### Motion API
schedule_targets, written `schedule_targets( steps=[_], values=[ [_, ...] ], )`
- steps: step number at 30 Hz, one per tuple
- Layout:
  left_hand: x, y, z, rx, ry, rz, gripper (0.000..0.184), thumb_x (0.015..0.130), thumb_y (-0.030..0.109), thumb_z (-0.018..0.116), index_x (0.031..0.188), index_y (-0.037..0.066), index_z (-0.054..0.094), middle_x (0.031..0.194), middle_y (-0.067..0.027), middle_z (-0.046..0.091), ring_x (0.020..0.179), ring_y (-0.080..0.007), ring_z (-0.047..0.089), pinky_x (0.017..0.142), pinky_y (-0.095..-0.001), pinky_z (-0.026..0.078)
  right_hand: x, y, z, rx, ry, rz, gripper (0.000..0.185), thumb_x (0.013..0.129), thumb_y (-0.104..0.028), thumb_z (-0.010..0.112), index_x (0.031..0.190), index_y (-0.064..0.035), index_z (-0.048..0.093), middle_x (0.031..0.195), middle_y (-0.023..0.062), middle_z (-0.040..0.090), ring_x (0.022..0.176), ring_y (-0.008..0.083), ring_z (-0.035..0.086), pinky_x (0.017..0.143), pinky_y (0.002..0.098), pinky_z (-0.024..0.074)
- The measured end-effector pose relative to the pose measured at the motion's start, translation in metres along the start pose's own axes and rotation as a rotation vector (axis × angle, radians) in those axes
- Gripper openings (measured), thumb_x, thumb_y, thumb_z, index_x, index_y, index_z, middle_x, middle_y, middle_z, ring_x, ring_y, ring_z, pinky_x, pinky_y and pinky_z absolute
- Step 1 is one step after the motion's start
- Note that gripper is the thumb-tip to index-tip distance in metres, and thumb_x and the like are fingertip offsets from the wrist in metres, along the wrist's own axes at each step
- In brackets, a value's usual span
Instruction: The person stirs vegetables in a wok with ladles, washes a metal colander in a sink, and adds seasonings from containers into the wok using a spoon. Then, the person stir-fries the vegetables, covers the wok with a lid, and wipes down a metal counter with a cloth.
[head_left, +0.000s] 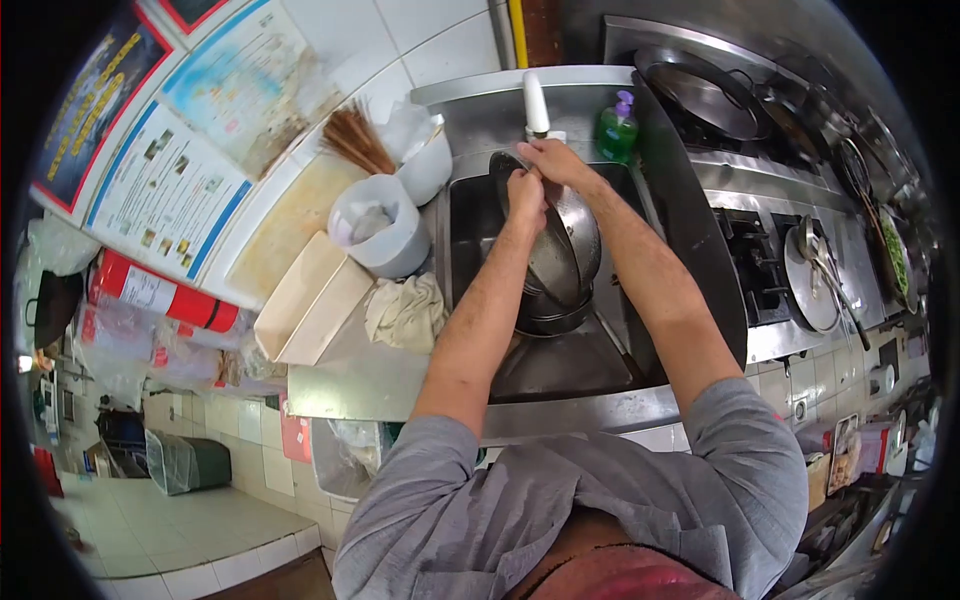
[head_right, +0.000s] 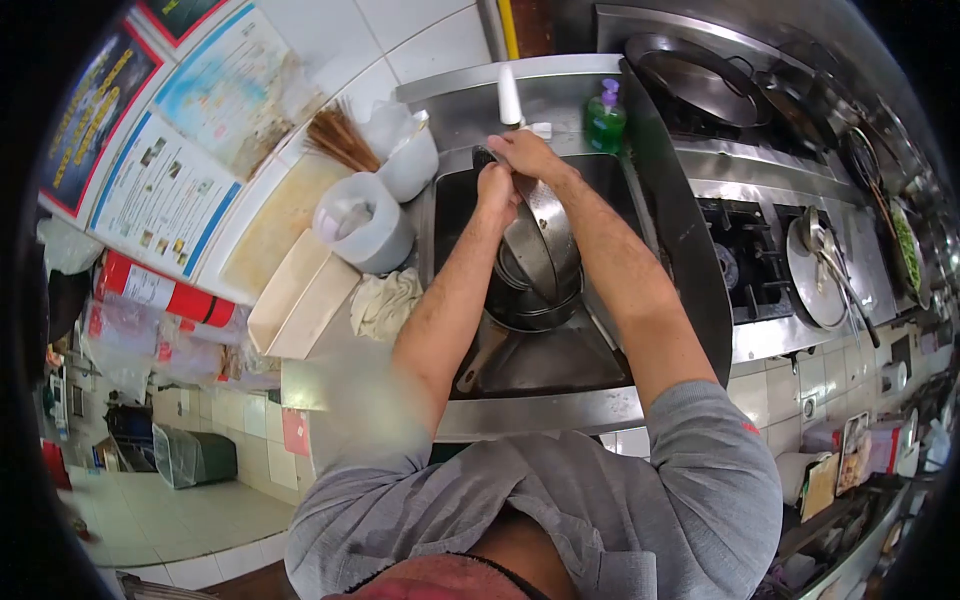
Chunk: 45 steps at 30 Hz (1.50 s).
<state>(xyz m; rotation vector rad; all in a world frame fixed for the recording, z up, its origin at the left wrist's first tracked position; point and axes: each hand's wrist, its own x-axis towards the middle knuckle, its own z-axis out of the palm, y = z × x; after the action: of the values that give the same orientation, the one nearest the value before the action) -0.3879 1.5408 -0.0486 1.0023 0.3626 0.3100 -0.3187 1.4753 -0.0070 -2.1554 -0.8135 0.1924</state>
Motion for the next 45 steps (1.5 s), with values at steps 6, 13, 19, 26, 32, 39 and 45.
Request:
schedule_targets(
  steps=[6, 13, 19, 26, 32, 39, 45],
  values=[
    [0.031, -0.027, 0.005, -0.123, -0.156, -0.143, 0.018, 0.083, 0.019, 0.046, 0.087, 0.003, 0.054, 0.079, -0.0074, 0.059, 0.065, -0.0178, 0.057, 0.057, -0.0292, 0.047, -0.051, 0.037, -0.011, -0.029, 0.162, -0.066, 0.042, 0.078, -0.037, 0.053, 0.104, -0.005, 0.059, 0.096, 0.016, 0.061, 0.088, 0.0297, 0.057, 0.078, 0.0397, 0.0441],
    [0.022, -0.032, 0.016, -0.103, -0.129, -0.284, 0.022, 0.082, 0.026, 0.05, 0.086, 0.005, 0.054, 0.077, -0.0079, 0.059, 0.068, -0.0212, 0.058, 0.059, -0.0337, 0.048, -0.1, 0.029, -0.004, -0.331, 0.121, 0.01, 0.025, 0.068, -0.011, 0.058, 0.091, -0.0063, 0.051, 0.09, 0.0126, 0.058, 0.092, 0.0303, 0.053, 0.075, 0.0492, 0.0396],
    [0.039, 0.0, 0.009, -0.318, 0.006, -0.255, 0.021, 0.08, 0.021, 0.051, 0.09, 0.003, 0.054, 0.08, -0.0105, 0.06, 0.072, -0.0221, 0.06, 0.065, -0.0373, 0.05, -0.143, 0.048, 0.015, -0.376, 0.446, -0.332, 0.023, 0.066, -0.007, 0.059, 0.087, -0.0055, 0.05, 0.084, 0.0125, 0.057, 0.088, 0.0297, 0.053, 0.074, 0.0475, 0.0382],
    [0.017, -0.014, 0.031, 0.033, -0.136, -0.237, 0.022, 0.082, 0.016, 0.055, 0.096, -0.001, 0.052, 0.084, -0.0134, 0.059, 0.076, -0.0259, 0.06, 0.069, -0.0409, 0.049, -0.115, 0.041, -0.003, -0.438, 0.474, -0.142, 0.018, 0.067, -0.006, 0.058, 0.082, -0.0069, 0.05, 0.082, 0.0107, 0.058, 0.08, 0.0294, 0.056, 0.068, 0.045, 0.0382],
    [0.035, 0.008, 0.014, -0.167, -0.05, -0.195, 0.042, 0.083, 0.028, 0.054, 0.11, -0.001, 0.042, 0.102, -0.0219, 0.048, 0.096, -0.0362, 0.052, 0.082, -0.0468, 0.047, -0.133, 0.065, 0.0, -0.375, 0.652, -0.308, 0.011, 0.065, -0.006, 0.058, 0.073, -0.0067, 0.051, 0.072, 0.009, 0.055, 0.074, 0.0287, 0.055, 0.065, 0.0424, 0.0373],
    [0.058, -0.004, 0.0, -0.106, -0.008, -0.219, 0.031, 0.087, 0.02, 0.046, 0.109, -0.002, 0.041, 0.101, -0.0216, 0.048, 0.092, -0.0342, 0.054, 0.081, -0.0471, 0.048, -0.188, 0.079, -0.004, -0.261, 0.834, -0.347, 0.015, 0.062, 0.001, 0.058, 0.063, -0.0044, 0.044, 0.06, 0.0096, 0.046, 0.062, 0.0291, 0.05, 0.063, 0.0387, 0.0381],
    [0.06, -0.011, 0.007, 0.454, -0.073, 0.027, 0.032, 0.079, 0.018, 0.057, 0.104, 0.002, 0.049, 0.099, -0.0166, 0.05, 0.086, -0.0285, 0.055, 0.072, -0.0431, 0.049, -0.177, 0.089, -0.022, -0.196, 0.811, -0.378, 0.016, 0.063, 0.002, 0.058, 0.062, -0.0027, 0.043, 0.06, 0.0118, 0.045, 0.06, 0.0317, 0.049, 0.06, 0.0407, 0.0386]
  ],
)
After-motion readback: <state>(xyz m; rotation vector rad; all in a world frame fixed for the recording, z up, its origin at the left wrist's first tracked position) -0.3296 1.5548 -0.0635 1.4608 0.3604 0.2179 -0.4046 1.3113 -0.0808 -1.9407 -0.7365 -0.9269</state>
